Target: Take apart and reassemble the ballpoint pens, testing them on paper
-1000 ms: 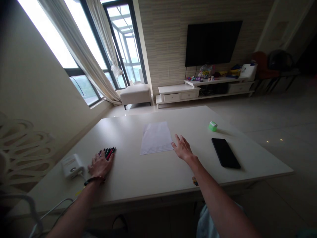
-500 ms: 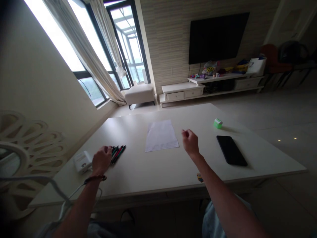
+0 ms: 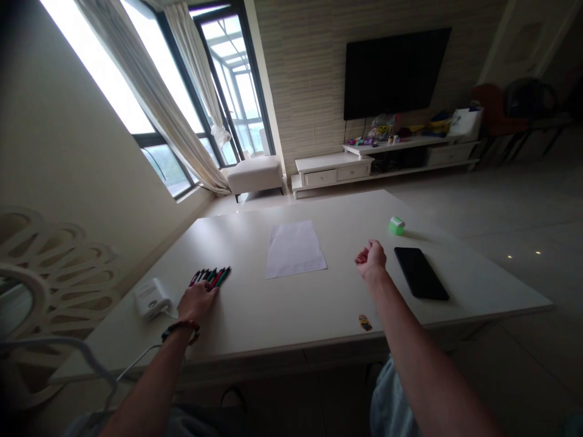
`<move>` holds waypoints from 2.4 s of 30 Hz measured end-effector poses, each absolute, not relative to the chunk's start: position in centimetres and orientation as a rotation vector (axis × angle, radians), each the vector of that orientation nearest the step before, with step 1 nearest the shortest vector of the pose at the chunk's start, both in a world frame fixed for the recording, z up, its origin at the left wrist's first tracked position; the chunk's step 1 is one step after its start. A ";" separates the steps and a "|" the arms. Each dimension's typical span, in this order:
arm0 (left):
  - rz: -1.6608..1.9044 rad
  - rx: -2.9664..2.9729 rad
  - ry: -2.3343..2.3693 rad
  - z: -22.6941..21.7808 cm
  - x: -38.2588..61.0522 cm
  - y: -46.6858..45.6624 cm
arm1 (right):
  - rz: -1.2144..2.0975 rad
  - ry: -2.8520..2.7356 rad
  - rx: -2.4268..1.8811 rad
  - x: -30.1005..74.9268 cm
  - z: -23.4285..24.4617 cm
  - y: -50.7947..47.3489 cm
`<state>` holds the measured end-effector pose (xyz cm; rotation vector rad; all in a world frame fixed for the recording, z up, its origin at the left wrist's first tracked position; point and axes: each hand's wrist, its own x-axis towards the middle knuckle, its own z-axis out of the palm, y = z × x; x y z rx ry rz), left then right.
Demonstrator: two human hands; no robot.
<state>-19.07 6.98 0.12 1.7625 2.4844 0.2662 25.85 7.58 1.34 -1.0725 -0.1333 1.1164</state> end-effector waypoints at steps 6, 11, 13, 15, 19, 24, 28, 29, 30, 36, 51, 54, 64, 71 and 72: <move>0.461 1.770 2.368 1.2 -17.2 7.4 | 1.056 -0.263 -1.093 24.6 1.6 7.4; 0.743 1.649 2.004 3.2 -12.3 6.6 | 1.131 -0.742 -1.166 20.1 0.9 6.4; 1.021 1.329 1.542 3.8 -9.6 5.5 | 1.310 -1.052 -1.214 17.7 0.6 5.5; 1.092 1.123 1.243 4.0 -7.0 4.2 | 1.588 -1.185 -1.192 15.5 0.4 4.6; 0.977 0.969 1.054 3.4 -3.3 2.2 | 1.791 -1.123 -0.975 12.8 0.4 3.4; 1.017 1.014 1.041 3.5 -3.1 1.7 | 1.814 -1.060 -0.910 13.3 1.0 3.0; 0.973 1.401 1.234 4.5 -4.5 1.9 | 1.680 -1.081 -1.033 14.2 1.2 3.1; 0.916 1.555 1.289 4.6 -4.7 1.8 | 1.647 -1.089 -1.048 14.2 1.1 3.1; 0.849 1.713 1.329 4.7 -4.8 1.8 | 1.624 -1.093 -1.054 14.1 1.0 3.1; 0.673 2.282 1.484 3.8 -3.8 1.1 | 1.587 -0.926 -1.127 12.4 0.6 2.7; 0.579 2.208 1.729 3.1 -2.7 0.1 | 1.742 -0.784 -0.962 10.9 0.0 1.7; 0.599 1.939 1.584 2.8 -3.0 0.9 | 1.671 -0.931 -0.997 11.1 -0.3 1.8; 0.800 2.297 1.653 2.7 -2.5 0.3 | 1.462 -0.752 -1.172 10.5 -1.0 2.4; 0.721 2.167 1.727 2.1 -1.6 -0.2 | 1.419 -0.836 -1.196 10.9 -1.8 2.9; 0.722 2.069 1.690 2.0 -1.7 0.1 | 1.412 -0.881 -1.198 11.1 -1.7 2.9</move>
